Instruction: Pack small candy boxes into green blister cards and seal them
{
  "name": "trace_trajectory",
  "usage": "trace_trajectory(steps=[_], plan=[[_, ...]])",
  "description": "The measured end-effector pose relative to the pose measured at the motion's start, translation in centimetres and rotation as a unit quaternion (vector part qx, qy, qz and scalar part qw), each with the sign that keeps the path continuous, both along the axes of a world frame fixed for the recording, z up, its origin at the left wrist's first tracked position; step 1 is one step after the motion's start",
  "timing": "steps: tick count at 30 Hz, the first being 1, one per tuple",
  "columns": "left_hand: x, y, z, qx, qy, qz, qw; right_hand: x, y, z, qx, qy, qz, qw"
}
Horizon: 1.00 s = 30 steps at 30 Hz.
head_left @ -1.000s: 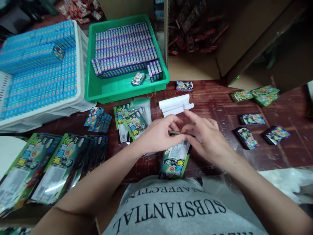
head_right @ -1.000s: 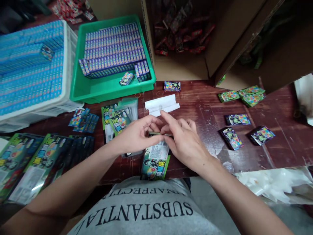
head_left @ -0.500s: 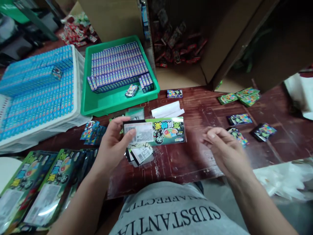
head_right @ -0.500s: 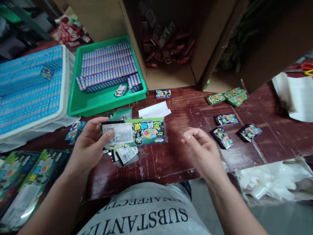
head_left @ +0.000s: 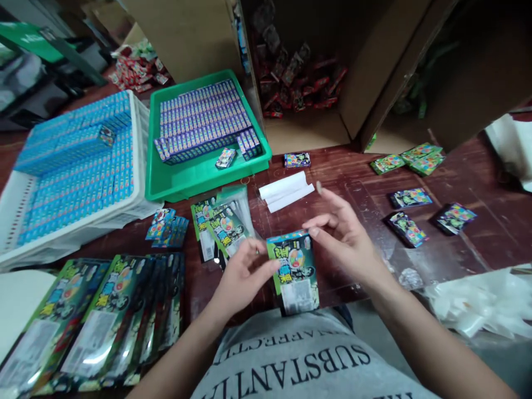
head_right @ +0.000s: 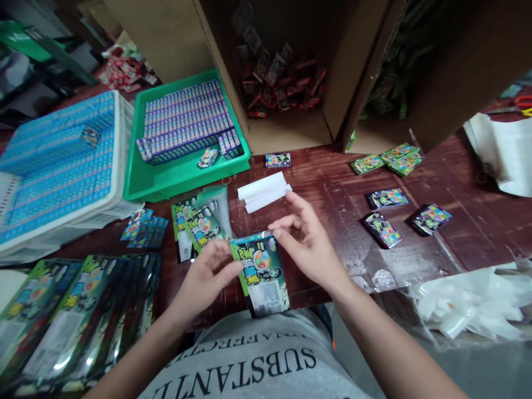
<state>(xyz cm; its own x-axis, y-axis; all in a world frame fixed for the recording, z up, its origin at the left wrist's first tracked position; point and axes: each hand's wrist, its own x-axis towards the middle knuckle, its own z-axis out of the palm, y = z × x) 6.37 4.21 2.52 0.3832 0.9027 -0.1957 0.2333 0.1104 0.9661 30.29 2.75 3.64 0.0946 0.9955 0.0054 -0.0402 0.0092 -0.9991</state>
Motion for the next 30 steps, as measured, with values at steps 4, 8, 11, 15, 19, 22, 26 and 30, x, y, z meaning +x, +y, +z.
trace_trajectory(steps=[4,8,11,15,19,22,26,30], plan=[[1.5,1.6,0.2,0.035,-0.049,-0.013,0.998,0.5,-0.4,1.0,0.004,-0.047,0.041,0.998],[1.9,1.7,0.0,-0.004,-0.045,-0.087,0.995,1.3,-0.3,0.8,-0.026,-0.056,0.039,0.997],[1.9,1.5,-0.2,-0.010,-0.050,-0.093,0.994,1.5,-0.2,0.6,-0.030,-0.064,0.030,0.997],[1.7,1.7,-0.4,0.003,-0.060,-0.086,0.994,1.6,-1.2,1.0,0.016,-0.164,0.058,0.985],[1.4,2.0,-0.4,-0.007,-0.069,-0.099,0.993,2.6,-2.5,2.0,0.074,-0.324,0.127,0.935],[1.7,2.1,0.2,-0.011,-0.047,-0.104,0.993,3.9,-1.6,2.9,0.082,-0.316,0.102,0.940],[2.6,1.8,1.2,0.036,0.011,-0.132,0.991,4.9,1.1,4.3,0.062,-0.273,0.160,0.947],[3.2,1.3,1.7,0.086,0.066,-0.135,0.985,4.1,2.6,4.2,0.014,-0.308,0.288,0.907]])
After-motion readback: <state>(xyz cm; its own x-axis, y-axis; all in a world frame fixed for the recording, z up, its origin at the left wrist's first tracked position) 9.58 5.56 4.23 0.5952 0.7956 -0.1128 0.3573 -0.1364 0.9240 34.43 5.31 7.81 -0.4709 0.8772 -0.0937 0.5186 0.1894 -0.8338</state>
